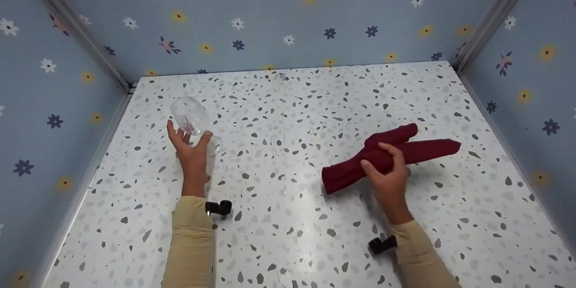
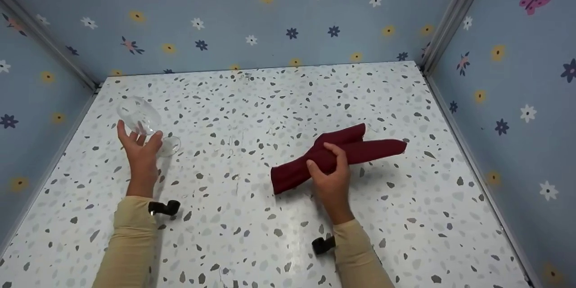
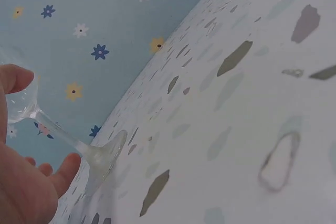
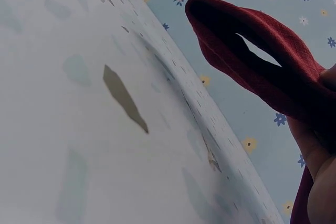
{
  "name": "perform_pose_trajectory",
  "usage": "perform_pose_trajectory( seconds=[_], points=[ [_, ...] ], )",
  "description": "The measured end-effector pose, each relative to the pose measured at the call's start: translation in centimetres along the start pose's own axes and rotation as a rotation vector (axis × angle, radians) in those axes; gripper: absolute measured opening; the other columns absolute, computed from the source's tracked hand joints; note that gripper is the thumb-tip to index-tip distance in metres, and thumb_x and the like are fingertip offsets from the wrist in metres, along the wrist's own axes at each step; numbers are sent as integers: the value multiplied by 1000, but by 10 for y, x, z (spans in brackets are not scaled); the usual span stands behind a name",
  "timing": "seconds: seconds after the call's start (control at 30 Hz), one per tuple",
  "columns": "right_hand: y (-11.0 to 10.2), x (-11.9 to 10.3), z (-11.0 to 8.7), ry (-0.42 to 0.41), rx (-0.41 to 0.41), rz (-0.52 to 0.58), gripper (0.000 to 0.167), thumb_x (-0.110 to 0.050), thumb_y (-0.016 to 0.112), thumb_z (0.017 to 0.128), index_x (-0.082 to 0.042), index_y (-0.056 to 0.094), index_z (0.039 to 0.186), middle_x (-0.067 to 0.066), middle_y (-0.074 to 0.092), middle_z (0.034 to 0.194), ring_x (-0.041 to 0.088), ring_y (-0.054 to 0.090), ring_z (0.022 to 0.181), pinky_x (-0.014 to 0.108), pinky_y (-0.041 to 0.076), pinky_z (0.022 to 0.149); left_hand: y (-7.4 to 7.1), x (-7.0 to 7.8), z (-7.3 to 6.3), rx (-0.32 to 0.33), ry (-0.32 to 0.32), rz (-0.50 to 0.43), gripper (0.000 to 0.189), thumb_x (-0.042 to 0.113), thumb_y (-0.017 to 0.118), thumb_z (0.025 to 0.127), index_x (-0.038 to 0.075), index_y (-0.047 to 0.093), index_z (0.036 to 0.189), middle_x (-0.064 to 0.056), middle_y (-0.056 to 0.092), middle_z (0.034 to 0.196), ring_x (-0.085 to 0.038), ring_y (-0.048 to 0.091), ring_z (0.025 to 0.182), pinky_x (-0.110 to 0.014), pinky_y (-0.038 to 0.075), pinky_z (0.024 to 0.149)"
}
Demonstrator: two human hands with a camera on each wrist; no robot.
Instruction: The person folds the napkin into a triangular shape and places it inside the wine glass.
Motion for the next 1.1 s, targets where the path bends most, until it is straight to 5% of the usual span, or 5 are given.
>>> perform_pose_trajectory(
  seconds=[0.27,0.43,0.67,0.87,1.1],
  points=[
    [0,0,0,10,1,3,55,6,76,84,2,53,133,14,55,127,24,52,110,28,48,88,9,26,-8,-90,1,-79,105,11,74,90,32,-1,161,-15,27,157,-29,41,139,-42,42,107],
    [0,1,1,14,-2,10,55,6,75,84,2,52,134,13,54,127,23,52,109,27,47,86,15,42,-13,-142,10,-108,104,21,75,91,30,0,161,-14,21,162,-29,37,142,-40,40,109],
    [1,1,-1,23,-12,-4,55,5,76,85,2,52,134,13,54,127,23,52,109,27,48,86,12,38,-15,-107,-61,-25,86,25,71,94,23,16,161,-11,33,159,-27,43,138,-51,36,111],
    [2,1,-1,34,-6,-24,55,4,76,84,1,53,134,12,53,128,22,51,110,27,48,87,9,22,-8,-105,-104,24,86,31,71,94,28,15,160,-11,38,156,-25,48,134,-52,37,109],
    [3,-1,-1,23,-7,-21,54,5,76,84,1,54,132,13,54,125,22,52,109,28,48,86,10,13,-2,-102,-73,8,87,35,73,92,33,18,159,-10,41,155,-25,55,126,-55,39,107]
  ],
)
Point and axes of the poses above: each hand's wrist, its own z-axis towards the middle knuckle, its own y-axis out of the palm, x = y × z, the point moved 8 cm from there along z, towards the middle knuckle
